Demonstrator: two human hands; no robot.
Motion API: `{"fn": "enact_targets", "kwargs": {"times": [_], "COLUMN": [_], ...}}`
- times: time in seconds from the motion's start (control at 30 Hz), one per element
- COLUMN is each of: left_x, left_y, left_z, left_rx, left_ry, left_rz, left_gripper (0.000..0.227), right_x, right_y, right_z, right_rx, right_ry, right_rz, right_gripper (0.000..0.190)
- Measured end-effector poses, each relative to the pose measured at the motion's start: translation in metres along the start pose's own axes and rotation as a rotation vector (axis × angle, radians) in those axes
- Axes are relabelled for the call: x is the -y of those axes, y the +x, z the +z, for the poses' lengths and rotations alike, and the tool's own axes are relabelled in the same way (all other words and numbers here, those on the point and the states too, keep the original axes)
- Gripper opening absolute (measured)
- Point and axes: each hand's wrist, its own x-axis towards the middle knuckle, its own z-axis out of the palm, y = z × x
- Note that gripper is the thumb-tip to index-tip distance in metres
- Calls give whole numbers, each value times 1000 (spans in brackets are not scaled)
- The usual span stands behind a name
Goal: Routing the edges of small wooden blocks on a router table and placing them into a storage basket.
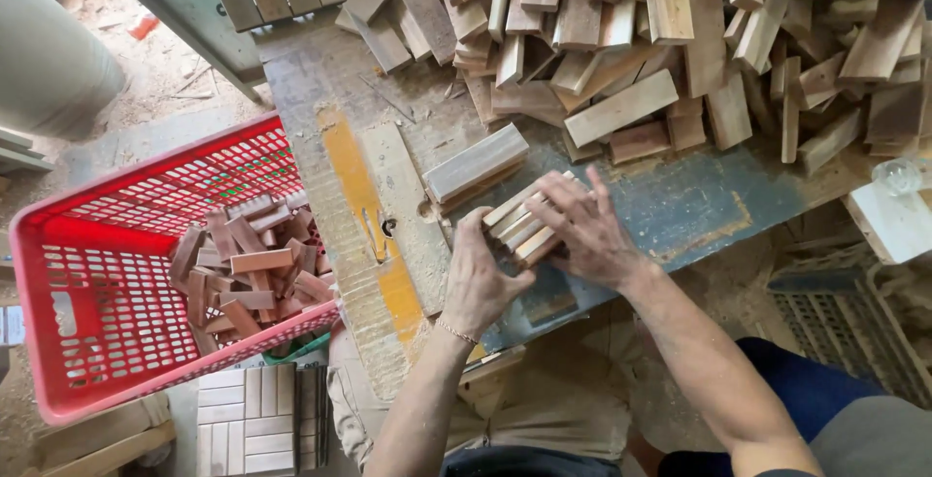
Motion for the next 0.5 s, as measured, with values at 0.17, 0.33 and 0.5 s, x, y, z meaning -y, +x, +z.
{"fn": "enact_targets", "kwargs": {"times": [0.17, 0.33, 0.5], "left_x": [-9, -26, -2], "left_y": [-6, -15, -28], "left_z": [0, 9, 38], "left_rx": [59, 72, -5], "left_ry": [302, 65, -12], "left_rz": [-197, -275, -260], "left_gripper": [110, 115, 119], "right_x": [-21, -45, -35], "right_y": [-7, -4, 5], "right_z": [-10, -14, -1], "right_rx": [269, 432, 438], "right_ry": [196, 727, 905], "right_rz": [163, 603, 642], "right_gripper": [86, 116, 111]}}
